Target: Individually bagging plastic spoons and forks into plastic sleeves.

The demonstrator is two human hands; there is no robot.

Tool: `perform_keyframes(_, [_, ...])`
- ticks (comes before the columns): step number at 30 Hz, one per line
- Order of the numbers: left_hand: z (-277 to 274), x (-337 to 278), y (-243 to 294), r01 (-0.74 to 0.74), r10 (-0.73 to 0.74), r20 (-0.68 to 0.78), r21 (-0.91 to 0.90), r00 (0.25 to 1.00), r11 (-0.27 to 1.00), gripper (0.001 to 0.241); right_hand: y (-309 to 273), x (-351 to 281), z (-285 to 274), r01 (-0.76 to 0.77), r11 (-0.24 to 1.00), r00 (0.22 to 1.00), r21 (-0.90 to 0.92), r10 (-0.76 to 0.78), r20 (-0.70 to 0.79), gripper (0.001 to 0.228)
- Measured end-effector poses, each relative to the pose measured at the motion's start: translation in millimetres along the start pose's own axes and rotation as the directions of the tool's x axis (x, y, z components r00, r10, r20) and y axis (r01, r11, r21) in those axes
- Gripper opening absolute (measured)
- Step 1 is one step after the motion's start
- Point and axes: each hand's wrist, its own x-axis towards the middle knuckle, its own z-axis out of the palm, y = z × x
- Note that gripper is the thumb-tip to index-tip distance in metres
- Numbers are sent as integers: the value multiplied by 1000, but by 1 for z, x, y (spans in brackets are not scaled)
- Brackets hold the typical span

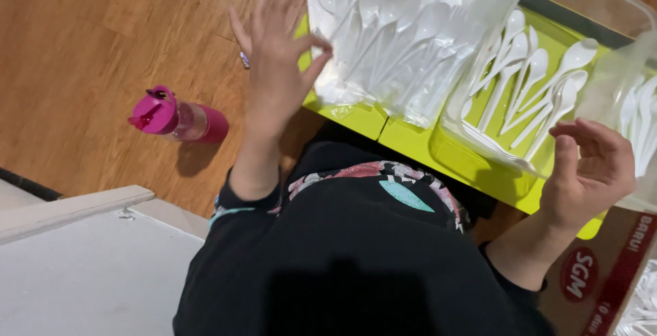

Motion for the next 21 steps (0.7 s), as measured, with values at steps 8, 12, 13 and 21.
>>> perform_keyframes(8, [28,-47,-30,-2,-12,360,36,933,999,33,-4,7,45,173,984,976,39,-177,125,9])
perform_keyframes(12, [35,-52,-36,-49,46,272,4,961,999,17,-50,16,97,341,935,824,94,-346,449,21])
perform_keyframes(13, [35,-52,-37,-49,47,270,4,962,999,17,-54,19,114,343,935,824,93,-347,448,21])
perform_keyframes(21, [36,-56,-42,-39,33,324,13,946,999,14,-35,14,189,576,744,671,-339,-193,716,60])
